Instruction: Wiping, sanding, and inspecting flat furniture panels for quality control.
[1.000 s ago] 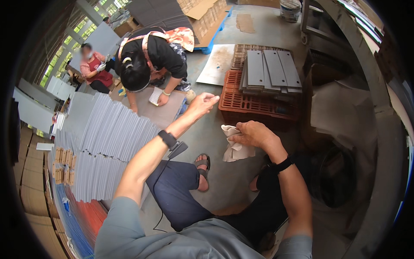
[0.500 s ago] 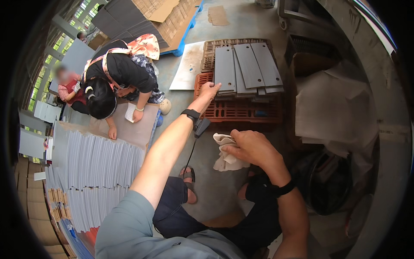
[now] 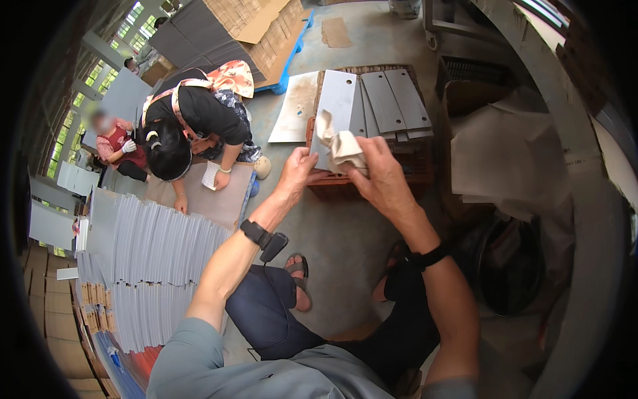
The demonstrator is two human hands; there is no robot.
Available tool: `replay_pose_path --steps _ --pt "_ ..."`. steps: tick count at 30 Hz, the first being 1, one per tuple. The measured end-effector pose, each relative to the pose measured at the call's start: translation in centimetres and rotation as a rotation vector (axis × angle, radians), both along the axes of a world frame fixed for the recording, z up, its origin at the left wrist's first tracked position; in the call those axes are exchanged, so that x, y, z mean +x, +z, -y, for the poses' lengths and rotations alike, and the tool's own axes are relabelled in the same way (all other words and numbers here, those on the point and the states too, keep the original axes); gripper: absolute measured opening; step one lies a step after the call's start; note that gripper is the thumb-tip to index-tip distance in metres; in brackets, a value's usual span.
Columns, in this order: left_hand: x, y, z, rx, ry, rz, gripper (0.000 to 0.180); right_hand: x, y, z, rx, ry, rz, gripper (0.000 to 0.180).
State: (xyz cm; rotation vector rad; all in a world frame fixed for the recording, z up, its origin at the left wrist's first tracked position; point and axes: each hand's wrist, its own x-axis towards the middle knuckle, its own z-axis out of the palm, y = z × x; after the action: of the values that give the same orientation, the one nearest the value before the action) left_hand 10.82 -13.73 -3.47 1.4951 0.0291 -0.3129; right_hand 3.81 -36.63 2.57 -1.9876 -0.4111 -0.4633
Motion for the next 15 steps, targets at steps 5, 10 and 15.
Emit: replay_pose_path --steps 5,10,15 --pt "-10.4 5.1 -1.7 -0.058 -0.032 0.07 0.039 -1.1 -0.5 -5.0 -0.47 -0.025 0.313 0.063" --pt "-19.1 6.3 -4.5 -0.017 -0.164 0.099 0.033 3.7 -1.2 -3.3 -0.088 -0.262 0.239 0.055" --pt "-22.7 4.2 -8.1 0.027 -0.224 0.037 0.034 2.2 1.1 -5.3 0.287 -0.118 -0.203 0.041"
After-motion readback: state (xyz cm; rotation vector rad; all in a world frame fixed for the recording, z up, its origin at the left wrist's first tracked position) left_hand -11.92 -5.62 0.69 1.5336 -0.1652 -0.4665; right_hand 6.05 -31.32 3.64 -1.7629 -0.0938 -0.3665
